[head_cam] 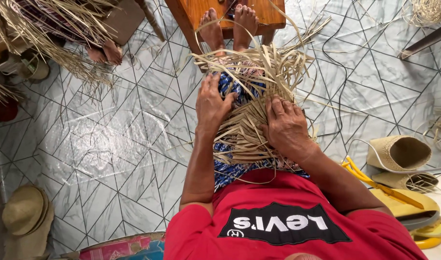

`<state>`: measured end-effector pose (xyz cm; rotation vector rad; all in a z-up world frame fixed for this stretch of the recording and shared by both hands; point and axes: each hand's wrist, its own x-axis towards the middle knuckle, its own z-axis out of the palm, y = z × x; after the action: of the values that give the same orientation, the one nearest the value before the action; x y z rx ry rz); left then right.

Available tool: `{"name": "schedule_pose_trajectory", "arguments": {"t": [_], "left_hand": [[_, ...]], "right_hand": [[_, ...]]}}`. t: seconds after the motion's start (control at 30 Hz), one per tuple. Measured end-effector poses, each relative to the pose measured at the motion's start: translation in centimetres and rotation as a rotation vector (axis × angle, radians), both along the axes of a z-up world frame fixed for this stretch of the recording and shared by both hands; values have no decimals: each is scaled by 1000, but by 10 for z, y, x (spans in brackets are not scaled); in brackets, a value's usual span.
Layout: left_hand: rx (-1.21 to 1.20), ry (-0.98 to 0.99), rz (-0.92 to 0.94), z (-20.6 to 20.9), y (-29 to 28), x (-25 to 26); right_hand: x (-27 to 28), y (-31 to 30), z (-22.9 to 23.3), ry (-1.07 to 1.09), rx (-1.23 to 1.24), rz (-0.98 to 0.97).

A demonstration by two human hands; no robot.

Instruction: The person is weaving dried straw or palm leaf strands together to create a traditional hat.

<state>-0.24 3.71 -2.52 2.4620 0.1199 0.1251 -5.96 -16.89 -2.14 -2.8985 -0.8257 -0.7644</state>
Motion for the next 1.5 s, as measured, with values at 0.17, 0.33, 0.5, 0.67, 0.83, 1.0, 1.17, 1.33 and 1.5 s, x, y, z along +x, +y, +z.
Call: {"name": "schedule_pose_trajectory", "arguments": {"t": [0.17, 0.33, 0.5, 0.67, 0.83, 1.0, 1.17, 1.33, 1.5], "left_hand": [[-22, -371, -54, 37, 1, -21], [-162, -494, -96, 42, 3, -21], [-182, -441, -32, 69, 12, -6], [-115, -442, -134, 0, 2, 36], [-64, -301, -204, -43, -9, 45], [7, -395, -193, -56, -10, 48], [2, -406, -189, -42, -11, 44], [3, -421, -181, -45, -12, 44], [-27, -410, -145, -54, -13, 46]], "right_hand": [[-1, 1, 3, 19, -10, -2], [-1, 0, 6, 29, -2, 1], [-2, -1, 6, 58, -6, -11], [-1, 0, 1, 18, -4, -5], [-1, 1, -7, -5, -19, -10], [-1, 0, -7, -5, -14, -5], [2, 1, -6, -11, -28, -11], [1, 1, -7, -23, -17, 1], [3, -2, -16, -44, -40, -11]]}}
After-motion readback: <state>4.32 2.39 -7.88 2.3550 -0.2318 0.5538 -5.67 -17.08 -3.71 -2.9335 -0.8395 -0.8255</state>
